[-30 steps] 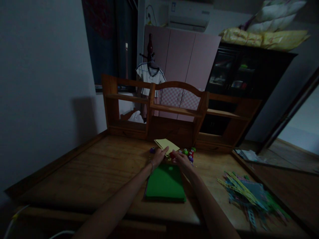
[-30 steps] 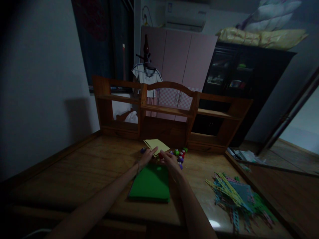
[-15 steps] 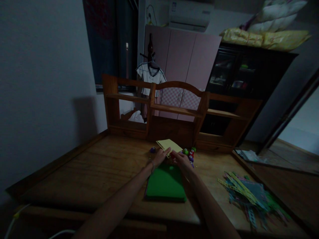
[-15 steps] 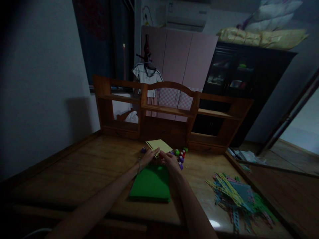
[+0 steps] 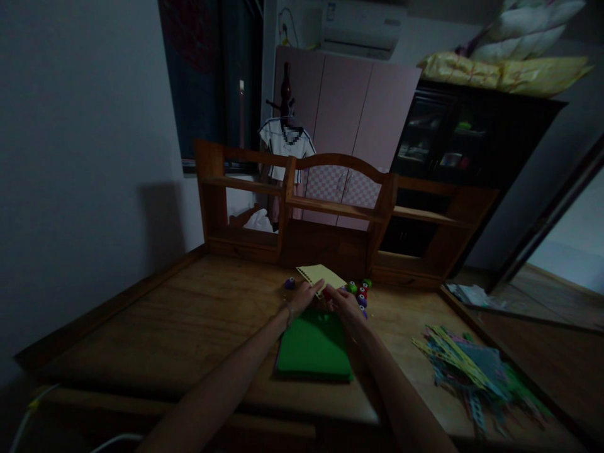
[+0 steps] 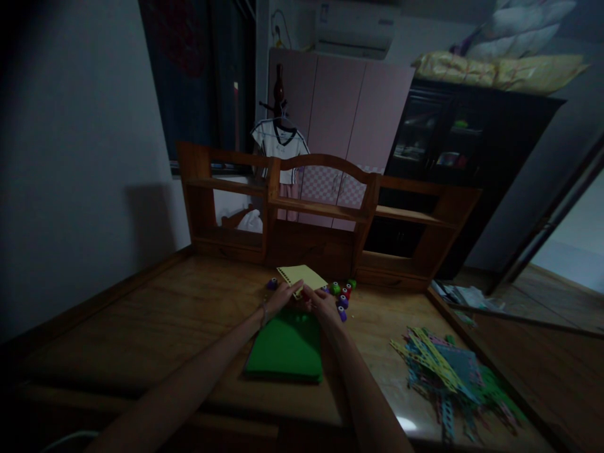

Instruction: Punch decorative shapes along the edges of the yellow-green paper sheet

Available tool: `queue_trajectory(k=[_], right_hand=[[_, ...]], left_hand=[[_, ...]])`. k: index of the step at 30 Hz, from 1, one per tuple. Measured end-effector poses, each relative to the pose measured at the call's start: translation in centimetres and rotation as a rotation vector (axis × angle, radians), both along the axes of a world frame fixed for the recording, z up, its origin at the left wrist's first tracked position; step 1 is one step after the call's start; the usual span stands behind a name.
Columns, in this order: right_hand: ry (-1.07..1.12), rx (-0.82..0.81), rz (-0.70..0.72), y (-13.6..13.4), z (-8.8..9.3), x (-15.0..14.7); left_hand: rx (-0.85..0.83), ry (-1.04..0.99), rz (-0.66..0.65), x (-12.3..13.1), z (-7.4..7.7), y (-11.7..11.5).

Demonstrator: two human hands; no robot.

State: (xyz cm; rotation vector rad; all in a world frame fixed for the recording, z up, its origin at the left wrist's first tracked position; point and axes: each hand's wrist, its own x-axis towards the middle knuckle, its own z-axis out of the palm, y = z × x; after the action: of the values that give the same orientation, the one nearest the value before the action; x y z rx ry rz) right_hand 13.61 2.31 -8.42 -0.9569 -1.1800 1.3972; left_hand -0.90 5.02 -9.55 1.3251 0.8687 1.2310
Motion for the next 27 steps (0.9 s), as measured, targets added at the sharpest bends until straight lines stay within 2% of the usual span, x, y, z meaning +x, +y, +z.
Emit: queue_trajectory(k=[5, 9, 17, 27], right_hand=[[-0.023, 0.037, 0.014, 0.1, -0.3, 0.2], [-0.052, 0.032, 0.020, 0.3, -0.4, 0.4], [-0.016, 0.040, -0.092, -0.1, 0.5, 0.1], [-0.010, 0.025, -0.073, -0.6, 1.2, 0.0]], left_hand=[[0.045, 0.008, 0.022, -0.1, 0.0, 0.3], [0.008, 0.008, 0.016, -0.2, 0.3, -0.1], [-0.026, -0.046, -0.042, 0.7, 0.2, -0.8], [-0.086, -0.075, -0.101, 0.9, 0.2, -1.3]])
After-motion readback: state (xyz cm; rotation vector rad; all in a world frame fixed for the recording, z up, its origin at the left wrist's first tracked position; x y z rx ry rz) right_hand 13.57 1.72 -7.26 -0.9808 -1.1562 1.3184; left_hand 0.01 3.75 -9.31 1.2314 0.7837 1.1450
